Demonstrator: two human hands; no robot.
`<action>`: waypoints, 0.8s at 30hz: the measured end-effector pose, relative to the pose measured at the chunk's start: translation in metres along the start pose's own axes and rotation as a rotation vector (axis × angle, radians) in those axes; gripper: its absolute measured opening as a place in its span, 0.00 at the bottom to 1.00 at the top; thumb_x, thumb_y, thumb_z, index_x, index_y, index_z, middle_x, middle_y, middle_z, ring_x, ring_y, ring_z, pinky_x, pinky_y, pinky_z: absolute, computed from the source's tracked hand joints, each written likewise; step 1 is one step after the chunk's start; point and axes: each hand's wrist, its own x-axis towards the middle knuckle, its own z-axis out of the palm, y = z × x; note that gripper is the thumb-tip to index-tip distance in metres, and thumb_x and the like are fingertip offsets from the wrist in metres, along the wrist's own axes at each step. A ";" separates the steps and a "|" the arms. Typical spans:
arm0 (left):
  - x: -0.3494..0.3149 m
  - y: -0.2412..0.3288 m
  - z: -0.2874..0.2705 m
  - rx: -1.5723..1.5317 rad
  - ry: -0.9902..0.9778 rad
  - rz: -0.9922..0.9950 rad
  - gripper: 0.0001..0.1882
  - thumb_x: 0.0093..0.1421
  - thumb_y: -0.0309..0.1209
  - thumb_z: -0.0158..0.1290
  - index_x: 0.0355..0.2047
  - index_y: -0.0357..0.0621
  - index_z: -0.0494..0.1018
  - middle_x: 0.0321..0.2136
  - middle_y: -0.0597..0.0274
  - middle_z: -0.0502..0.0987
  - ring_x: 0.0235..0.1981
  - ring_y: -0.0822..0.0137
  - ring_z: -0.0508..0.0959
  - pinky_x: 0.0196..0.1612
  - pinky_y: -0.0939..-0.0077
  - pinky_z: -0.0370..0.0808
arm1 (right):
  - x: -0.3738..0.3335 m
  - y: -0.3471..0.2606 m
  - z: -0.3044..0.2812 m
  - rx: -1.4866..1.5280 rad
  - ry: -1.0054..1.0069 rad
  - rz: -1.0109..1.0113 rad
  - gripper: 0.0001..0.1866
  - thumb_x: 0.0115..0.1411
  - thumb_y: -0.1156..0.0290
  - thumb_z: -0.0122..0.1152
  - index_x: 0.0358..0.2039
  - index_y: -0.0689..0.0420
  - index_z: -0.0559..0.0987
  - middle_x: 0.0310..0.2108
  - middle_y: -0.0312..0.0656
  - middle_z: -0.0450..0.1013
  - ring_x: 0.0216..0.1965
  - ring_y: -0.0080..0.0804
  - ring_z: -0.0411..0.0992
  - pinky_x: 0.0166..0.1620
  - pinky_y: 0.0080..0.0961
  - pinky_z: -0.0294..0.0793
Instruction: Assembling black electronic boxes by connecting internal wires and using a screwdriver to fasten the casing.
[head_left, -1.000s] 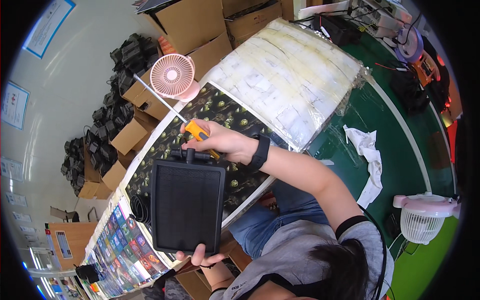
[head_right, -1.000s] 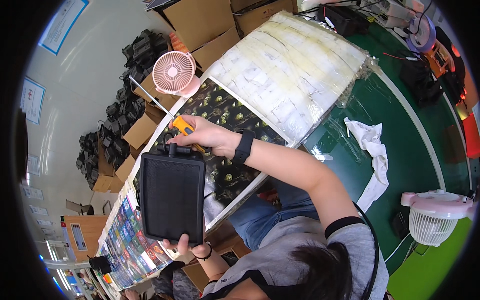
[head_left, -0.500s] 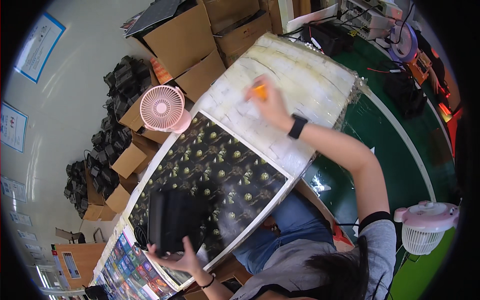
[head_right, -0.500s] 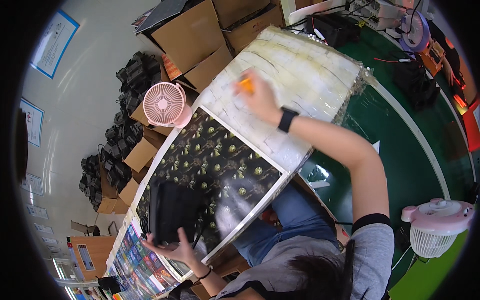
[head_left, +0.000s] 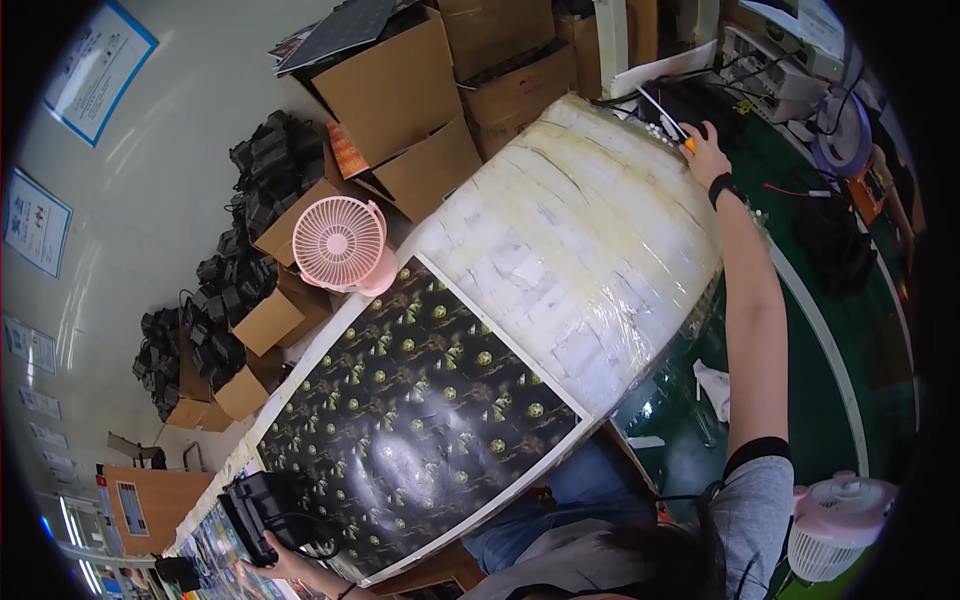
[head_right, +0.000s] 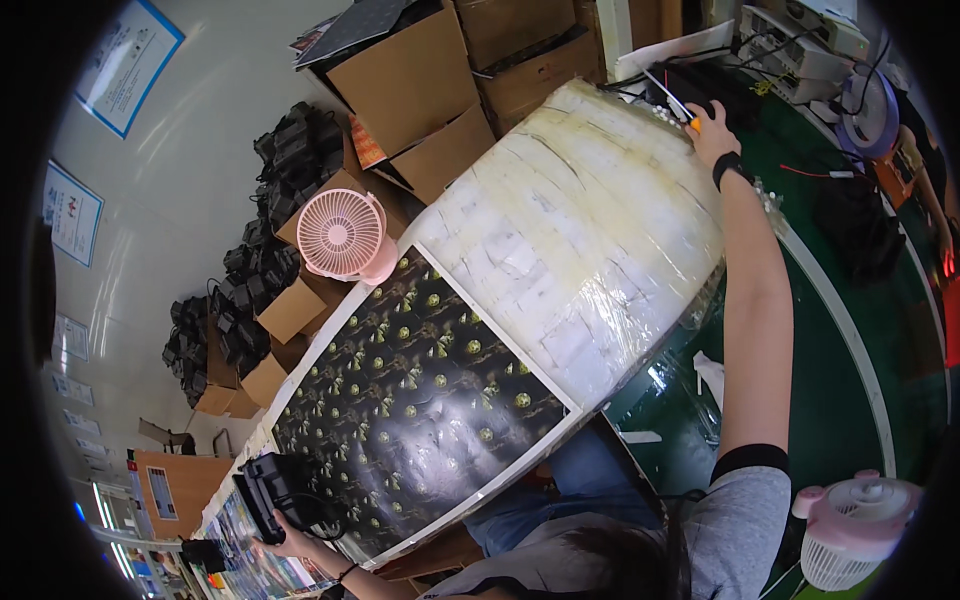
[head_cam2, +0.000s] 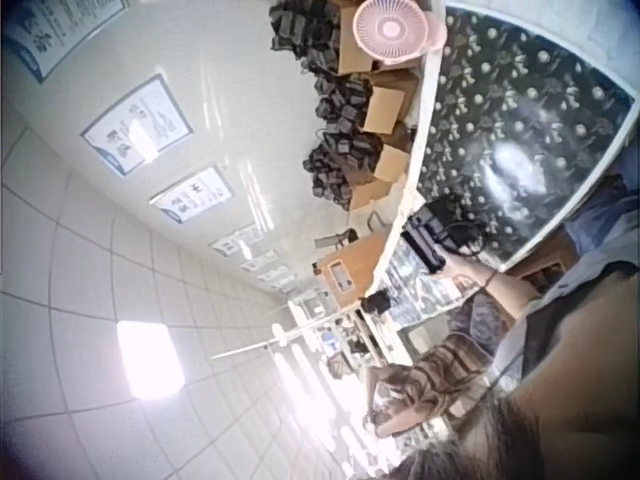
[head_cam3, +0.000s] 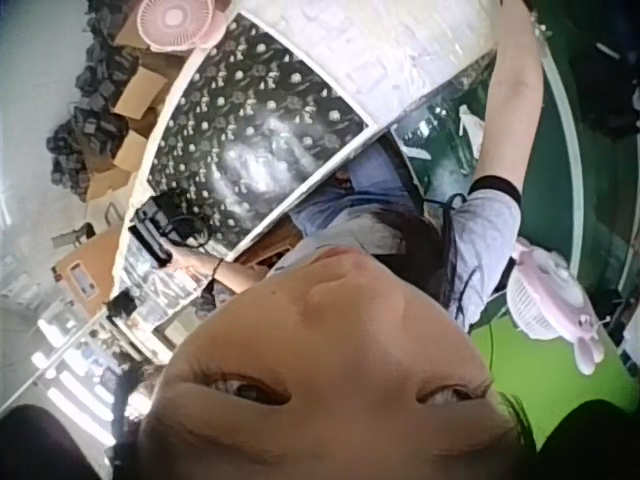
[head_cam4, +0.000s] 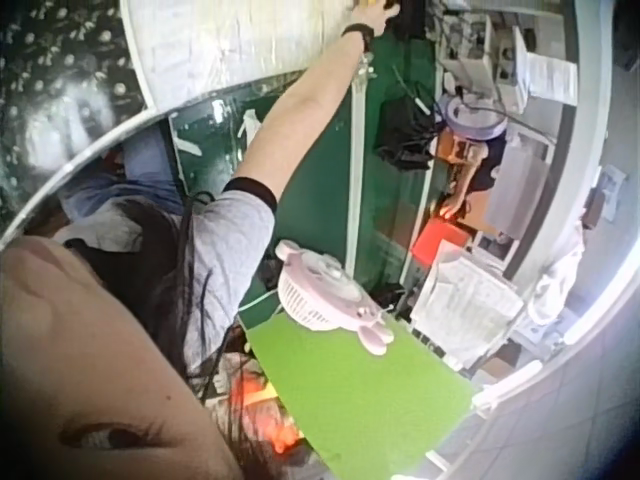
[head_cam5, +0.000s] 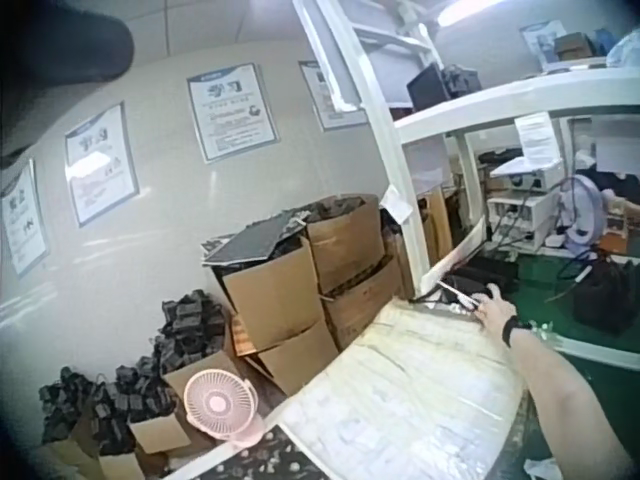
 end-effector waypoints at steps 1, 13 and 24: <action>0.006 -0.008 0.000 0.029 0.057 0.030 0.47 0.51 0.38 0.73 0.69 0.53 0.61 0.67 0.50 0.62 0.54 0.54 0.76 0.55 0.57 0.84 | -0.002 0.001 -0.003 -0.081 0.017 -0.037 0.24 0.67 0.59 0.59 0.62 0.29 0.69 0.66 0.51 0.62 0.47 0.54 0.79 0.48 0.47 0.80; 0.022 -0.051 -0.024 0.397 -0.003 0.294 0.47 0.57 0.53 0.66 0.70 0.44 0.60 0.62 0.45 0.67 0.60 0.45 0.70 0.62 0.52 0.71 | 0.002 0.012 -0.068 -0.245 -0.001 0.033 0.24 0.57 0.54 0.70 0.51 0.51 0.80 0.42 0.47 0.81 0.44 0.48 0.81 0.46 0.43 0.81; 0.010 -0.046 -0.034 0.482 -0.012 0.295 0.34 0.62 0.45 0.62 0.64 0.43 0.67 0.62 0.49 0.65 0.60 0.50 0.69 0.62 0.54 0.70 | -0.087 -0.018 -0.167 -0.082 0.020 -0.118 0.23 0.51 0.52 0.71 0.40 0.58 0.85 0.35 0.54 0.81 0.39 0.50 0.81 0.42 0.42 0.80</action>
